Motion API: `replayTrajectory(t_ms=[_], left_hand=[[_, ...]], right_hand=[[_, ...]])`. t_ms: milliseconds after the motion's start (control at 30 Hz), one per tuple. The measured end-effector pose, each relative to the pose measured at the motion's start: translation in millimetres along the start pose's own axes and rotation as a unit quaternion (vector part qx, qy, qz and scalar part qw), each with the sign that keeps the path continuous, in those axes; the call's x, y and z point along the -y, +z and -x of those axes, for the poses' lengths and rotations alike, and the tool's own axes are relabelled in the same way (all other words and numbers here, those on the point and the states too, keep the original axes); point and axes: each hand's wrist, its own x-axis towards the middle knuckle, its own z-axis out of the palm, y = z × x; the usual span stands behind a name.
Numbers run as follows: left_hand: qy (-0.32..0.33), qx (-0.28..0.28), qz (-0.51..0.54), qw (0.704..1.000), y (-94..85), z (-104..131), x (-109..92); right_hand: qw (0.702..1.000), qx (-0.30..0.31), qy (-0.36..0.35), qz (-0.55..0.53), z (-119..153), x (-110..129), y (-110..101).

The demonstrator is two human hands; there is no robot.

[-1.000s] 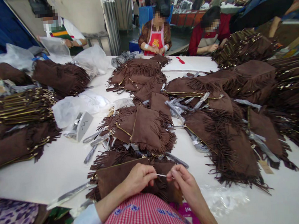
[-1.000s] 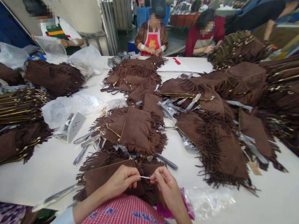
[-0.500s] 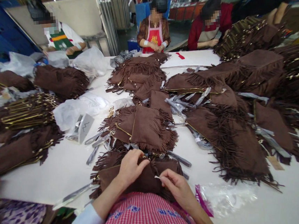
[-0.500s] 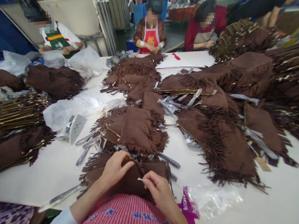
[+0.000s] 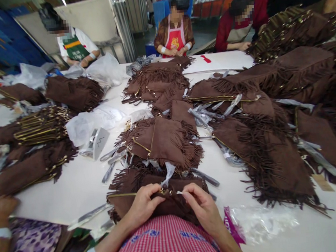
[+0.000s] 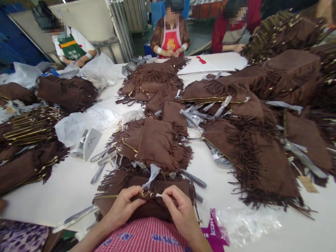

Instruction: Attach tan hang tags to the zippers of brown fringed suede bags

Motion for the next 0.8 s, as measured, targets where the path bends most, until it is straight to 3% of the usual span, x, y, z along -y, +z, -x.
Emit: replayTrajectory(t_ms=[100,200,400,533,667,800], left_hand=[[-0.013,-0.016,0.055,0.998,2.7,2.9,2.9],[-0.019,-0.014,0.108,0.994,3.5,2.9,6.1],[0.011,0.01,0.097,0.995,-5.3,20.4,4.6],[0.035,-0.018,0.121,0.992,-10.1,34.0,9.9],[0.073,-0.027,0.045,0.996,-4.4,34.8,6.3],[0.173,-0.051,-0.088,0.98,12.6,20.6,-10.6]], right_hand=[[0.996,0.071,-0.052,0.021,-4.3,7.8,5.2],[0.991,0.122,-0.056,0.022,-7.2,9.7,10.4],[0.979,0.17,-0.099,0.062,1.4,6.3,11.0],[0.974,0.187,-0.094,0.084,8.6,2.1,8.2],[0.961,0.241,-0.105,0.093,9.6,1.0,12.0],[0.968,0.17,-0.116,0.146,9.2,-16.1,-0.1]])
